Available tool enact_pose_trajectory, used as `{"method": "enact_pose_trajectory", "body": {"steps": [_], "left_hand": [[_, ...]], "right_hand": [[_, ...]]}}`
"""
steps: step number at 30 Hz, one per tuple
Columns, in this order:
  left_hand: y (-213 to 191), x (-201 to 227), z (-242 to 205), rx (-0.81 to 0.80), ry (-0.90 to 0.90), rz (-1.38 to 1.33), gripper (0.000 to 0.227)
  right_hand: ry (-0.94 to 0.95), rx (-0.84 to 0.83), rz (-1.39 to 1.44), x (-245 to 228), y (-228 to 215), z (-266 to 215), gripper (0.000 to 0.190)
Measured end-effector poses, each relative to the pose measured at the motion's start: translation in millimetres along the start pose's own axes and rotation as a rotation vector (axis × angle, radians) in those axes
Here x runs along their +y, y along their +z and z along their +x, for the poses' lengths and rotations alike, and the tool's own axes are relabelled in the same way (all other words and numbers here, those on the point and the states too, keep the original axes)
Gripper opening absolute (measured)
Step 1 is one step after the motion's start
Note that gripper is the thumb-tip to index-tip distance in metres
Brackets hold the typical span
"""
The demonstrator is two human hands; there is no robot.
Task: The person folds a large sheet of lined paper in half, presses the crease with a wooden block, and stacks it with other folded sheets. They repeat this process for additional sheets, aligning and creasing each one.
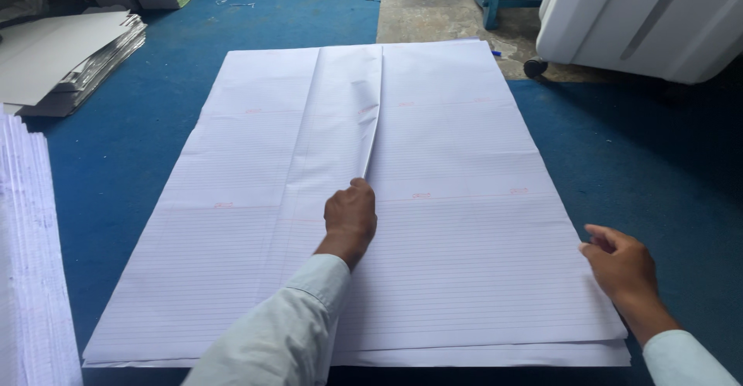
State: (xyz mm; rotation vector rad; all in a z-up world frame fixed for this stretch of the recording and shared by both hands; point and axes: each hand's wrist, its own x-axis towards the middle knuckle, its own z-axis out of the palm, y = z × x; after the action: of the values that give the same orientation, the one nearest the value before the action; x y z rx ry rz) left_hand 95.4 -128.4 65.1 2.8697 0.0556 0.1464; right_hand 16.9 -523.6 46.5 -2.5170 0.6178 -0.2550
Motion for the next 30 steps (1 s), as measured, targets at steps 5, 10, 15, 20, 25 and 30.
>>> {"method": "enact_pose_trajectory", "body": {"steps": [5, 10, 15, 20, 25, 30], "left_hand": [[-42, -13, -3, -0.015, 0.0, -0.06, 0.017], [-69, -29, -3, -0.055, -0.033, -0.104, 0.015], [-90, -43, -3, -0.087, -0.083, -0.176, 0.016], [-112, -59, -5, -0.025, -0.075, -0.217, 0.019], [-135, -80, -6, 0.031, -0.075, -0.195, 0.019], [-155, -102, -6, 0.055, -0.074, -0.175, 0.021]], "right_hand": [[-0.119, -0.086, -0.005, -45, 15, -11, 0.044], [-0.322, -0.193, 0.109, -76, 54, -17, 0.044], [-0.352, -0.337, 0.214, -129, 98, -39, 0.047], [-0.372, -0.52, 0.347, -189, 126, -69, 0.048], [-0.364, -0.639, 0.377, -239, 146, -101, 0.049], [-0.308, -0.742, 0.441, -271, 156, -129, 0.051]]}}
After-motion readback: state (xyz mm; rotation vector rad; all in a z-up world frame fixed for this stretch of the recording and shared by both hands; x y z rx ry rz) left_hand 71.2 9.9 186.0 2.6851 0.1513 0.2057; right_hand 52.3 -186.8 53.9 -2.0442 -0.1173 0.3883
